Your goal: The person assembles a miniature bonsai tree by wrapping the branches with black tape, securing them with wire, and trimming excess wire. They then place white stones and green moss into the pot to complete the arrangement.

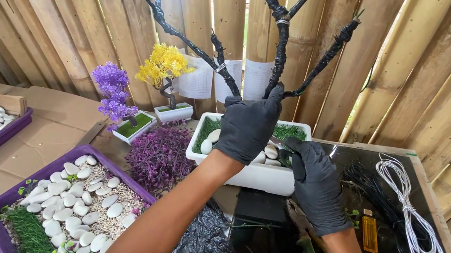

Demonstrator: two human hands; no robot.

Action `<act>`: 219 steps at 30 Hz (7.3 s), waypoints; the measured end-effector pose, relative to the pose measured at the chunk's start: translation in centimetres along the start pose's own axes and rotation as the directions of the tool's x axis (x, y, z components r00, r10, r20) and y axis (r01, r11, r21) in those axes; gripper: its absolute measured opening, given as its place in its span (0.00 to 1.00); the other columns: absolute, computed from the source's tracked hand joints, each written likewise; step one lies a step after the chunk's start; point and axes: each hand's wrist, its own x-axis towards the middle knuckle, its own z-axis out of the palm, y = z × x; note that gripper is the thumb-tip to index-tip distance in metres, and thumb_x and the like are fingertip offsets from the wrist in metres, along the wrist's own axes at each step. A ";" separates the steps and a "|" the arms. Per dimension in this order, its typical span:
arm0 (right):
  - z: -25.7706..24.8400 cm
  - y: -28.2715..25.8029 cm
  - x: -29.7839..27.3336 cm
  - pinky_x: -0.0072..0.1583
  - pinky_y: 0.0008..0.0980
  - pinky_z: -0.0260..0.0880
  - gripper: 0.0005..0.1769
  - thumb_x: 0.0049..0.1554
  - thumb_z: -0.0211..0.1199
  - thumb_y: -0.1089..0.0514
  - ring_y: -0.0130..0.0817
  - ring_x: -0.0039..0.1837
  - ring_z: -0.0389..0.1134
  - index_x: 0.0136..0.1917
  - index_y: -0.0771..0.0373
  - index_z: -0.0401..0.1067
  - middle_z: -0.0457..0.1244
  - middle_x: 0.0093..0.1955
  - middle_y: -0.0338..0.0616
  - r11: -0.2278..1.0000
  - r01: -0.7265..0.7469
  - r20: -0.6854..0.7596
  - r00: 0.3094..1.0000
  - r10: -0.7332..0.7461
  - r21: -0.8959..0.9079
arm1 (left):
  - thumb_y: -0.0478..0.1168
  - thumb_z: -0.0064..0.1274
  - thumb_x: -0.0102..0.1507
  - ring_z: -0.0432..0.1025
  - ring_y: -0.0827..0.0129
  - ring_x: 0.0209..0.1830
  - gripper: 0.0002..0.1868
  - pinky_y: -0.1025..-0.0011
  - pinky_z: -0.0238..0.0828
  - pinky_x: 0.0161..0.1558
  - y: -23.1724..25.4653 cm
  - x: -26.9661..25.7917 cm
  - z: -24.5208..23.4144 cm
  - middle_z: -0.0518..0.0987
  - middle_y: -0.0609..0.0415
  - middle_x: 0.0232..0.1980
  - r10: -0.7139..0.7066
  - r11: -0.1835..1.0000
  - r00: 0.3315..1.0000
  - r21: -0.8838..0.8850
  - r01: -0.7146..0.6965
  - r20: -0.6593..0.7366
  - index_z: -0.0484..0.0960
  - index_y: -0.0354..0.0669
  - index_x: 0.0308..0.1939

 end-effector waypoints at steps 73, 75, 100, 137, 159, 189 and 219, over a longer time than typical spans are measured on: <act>-6.7 8.2 -0.6 0.55 0.49 0.73 0.14 0.48 0.70 0.44 0.51 0.55 0.73 0.43 0.52 0.77 0.70 0.41 0.46 0.699 -0.383 0.273 0.724 0.633 -0.604 | 0.51 0.57 0.63 0.79 0.61 0.32 0.05 0.66 0.75 0.34 2.0 7.9 -3.9 0.80 0.65 0.26 -0.264 0.773 0.955 -0.622 0.125 -0.135 0.80 0.66 0.31; -6.0 7.3 -0.6 0.50 0.42 0.69 0.05 0.54 0.65 0.61 0.42 0.47 0.69 0.46 0.55 0.74 0.71 0.46 0.43 0.798 -0.357 0.446 0.684 0.577 -0.486 | 0.46 0.58 0.65 0.79 0.60 0.31 0.06 0.58 0.74 0.32 1.8 8.2 -4.1 0.82 0.59 0.34 -0.153 0.718 0.987 -0.692 0.078 -0.047 0.85 0.52 0.42; -5.6 5.7 -1.5 0.51 0.43 0.76 0.14 0.55 0.60 0.42 0.44 0.53 0.73 0.50 0.49 0.75 0.70 0.43 0.39 0.746 -0.126 0.277 0.878 0.391 -0.653 | 0.51 0.60 0.63 0.77 0.37 0.45 0.17 0.49 0.77 0.51 1.2 -19.5 -8.6 0.86 0.38 0.40 0.106 0.867 0.636 -0.384 0.318 0.764 0.88 0.42 0.47; 4.8 -4.9 6.3 0.49 0.30 0.73 0.03 0.63 0.69 0.57 0.30 0.42 0.73 0.50 0.49 0.81 0.68 0.32 0.36 0.936 -0.326 0.079 0.945 0.318 0.131 | 0.49 0.65 0.55 0.82 0.64 0.36 0.04 0.68 0.76 0.43 -5.5 -4.5 -0.8 0.84 0.59 0.26 -0.447 0.162 0.636 -0.642 0.749 0.629 0.87 0.59 0.31; 4.6 -6.0 6.3 0.49 0.37 0.71 0.04 0.65 0.68 0.61 0.44 0.41 0.73 0.46 0.59 0.78 0.69 0.33 0.46 0.965 -0.244 0.062 0.969 0.239 0.096 | 0.44 0.67 0.56 0.82 0.65 0.36 0.03 0.65 0.78 0.42 -5.7 -5.5 1.3 0.85 0.58 0.28 -0.430 0.139 0.678 -0.698 0.702 0.596 0.89 0.56 0.33; 5.2 -3.9 5.4 0.57 0.37 0.71 0.07 0.57 0.71 0.63 0.41 0.51 0.73 0.50 0.56 0.77 0.72 0.44 0.42 0.963 -0.249 0.163 0.959 0.230 0.102 | 0.47 0.52 0.64 0.82 0.64 0.24 0.08 0.71 0.77 0.41 -7.3 -3.5 -4.5 0.81 0.56 0.17 -0.199 0.187 0.566 -0.536 0.823 0.800 0.83 0.51 0.37; 4.1 -4.3 6.2 0.57 0.40 0.73 0.08 0.61 0.69 0.61 0.43 0.54 0.74 0.54 0.56 0.81 0.72 0.47 0.48 0.891 -0.424 0.212 0.896 0.389 0.159 | 0.47 0.55 0.63 0.82 0.61 0.34 0.06 0.64 0.77 0.44 -7.4 -4.3 -2.7 0.83 0.57 0.23 -0.295 0.278 0.606 -0.541 0.794 0.738 0.84 0.56 0.40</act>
